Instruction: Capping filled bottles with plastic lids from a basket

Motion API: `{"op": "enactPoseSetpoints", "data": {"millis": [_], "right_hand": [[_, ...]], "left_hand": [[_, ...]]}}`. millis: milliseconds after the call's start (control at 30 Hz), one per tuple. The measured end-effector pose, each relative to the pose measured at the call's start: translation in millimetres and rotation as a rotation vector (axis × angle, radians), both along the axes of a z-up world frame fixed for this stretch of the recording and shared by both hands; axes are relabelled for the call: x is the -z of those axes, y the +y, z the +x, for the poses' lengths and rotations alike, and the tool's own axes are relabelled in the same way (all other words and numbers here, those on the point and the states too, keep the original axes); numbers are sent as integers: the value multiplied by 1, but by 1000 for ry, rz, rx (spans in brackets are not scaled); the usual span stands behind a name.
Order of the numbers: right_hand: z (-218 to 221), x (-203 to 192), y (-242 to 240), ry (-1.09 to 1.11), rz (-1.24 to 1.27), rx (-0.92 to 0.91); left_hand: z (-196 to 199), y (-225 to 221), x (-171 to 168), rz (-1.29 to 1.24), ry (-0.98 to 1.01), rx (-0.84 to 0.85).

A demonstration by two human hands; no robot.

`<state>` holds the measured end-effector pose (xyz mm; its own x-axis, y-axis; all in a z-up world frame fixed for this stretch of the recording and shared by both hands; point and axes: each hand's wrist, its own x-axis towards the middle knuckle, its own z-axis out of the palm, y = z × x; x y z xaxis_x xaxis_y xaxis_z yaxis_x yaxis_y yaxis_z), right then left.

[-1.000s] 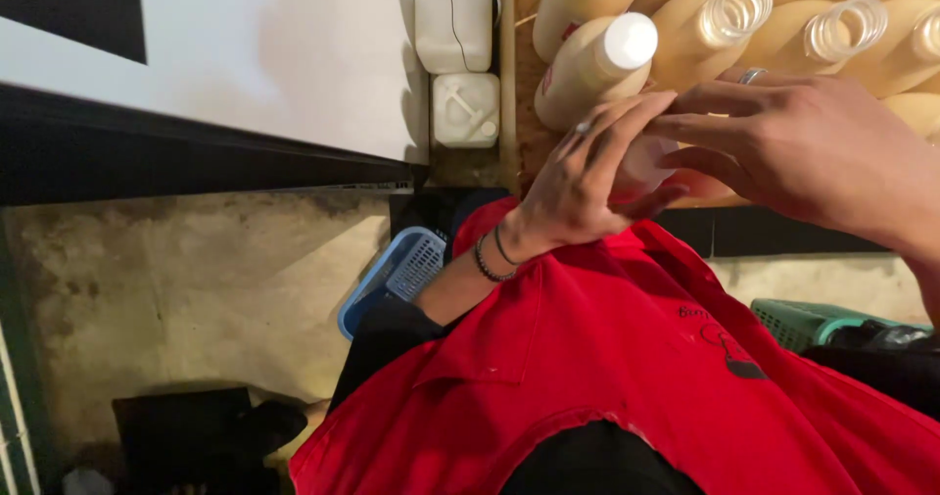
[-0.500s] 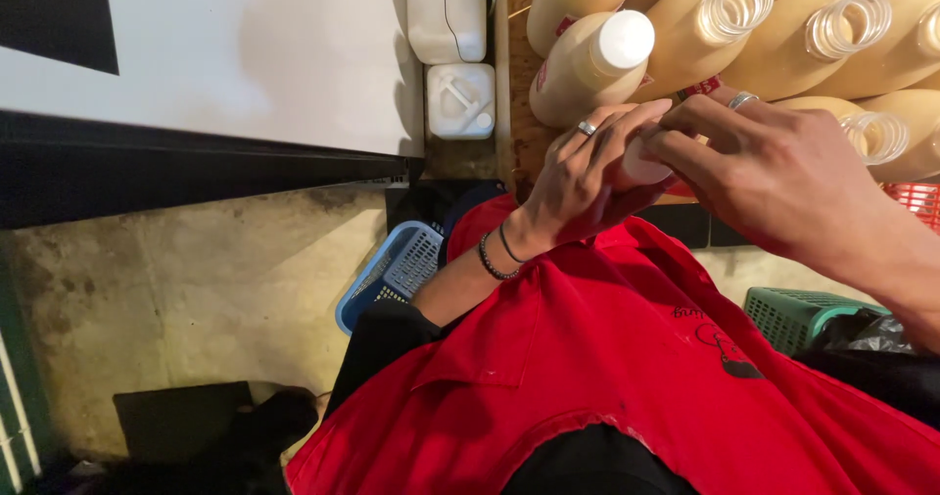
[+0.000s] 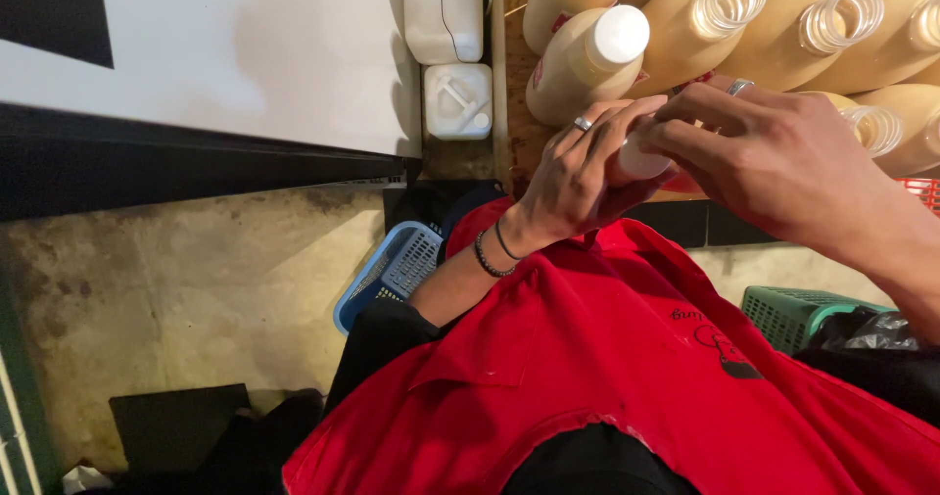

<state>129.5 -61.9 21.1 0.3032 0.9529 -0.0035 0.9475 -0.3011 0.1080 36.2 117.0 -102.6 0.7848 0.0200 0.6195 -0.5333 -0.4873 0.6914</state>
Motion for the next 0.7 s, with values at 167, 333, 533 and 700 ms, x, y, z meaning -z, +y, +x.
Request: {"op": "enactPoseSetpoints", "data": {"millis": [167,333,533,700], "right_hand": [[10,-14,3,243,-5,8],[14,-6,1,218,-4,-27],[14,-4,0,234,69,-12],[20,-8,-3,411,27,-2]], "left_hand": [[-1,0,-5,-6,-4,1],[1,1,-4,-21,-2,9],[1,1,0,-7,-5,19],[1,0,-1,-2,4,7]]}}
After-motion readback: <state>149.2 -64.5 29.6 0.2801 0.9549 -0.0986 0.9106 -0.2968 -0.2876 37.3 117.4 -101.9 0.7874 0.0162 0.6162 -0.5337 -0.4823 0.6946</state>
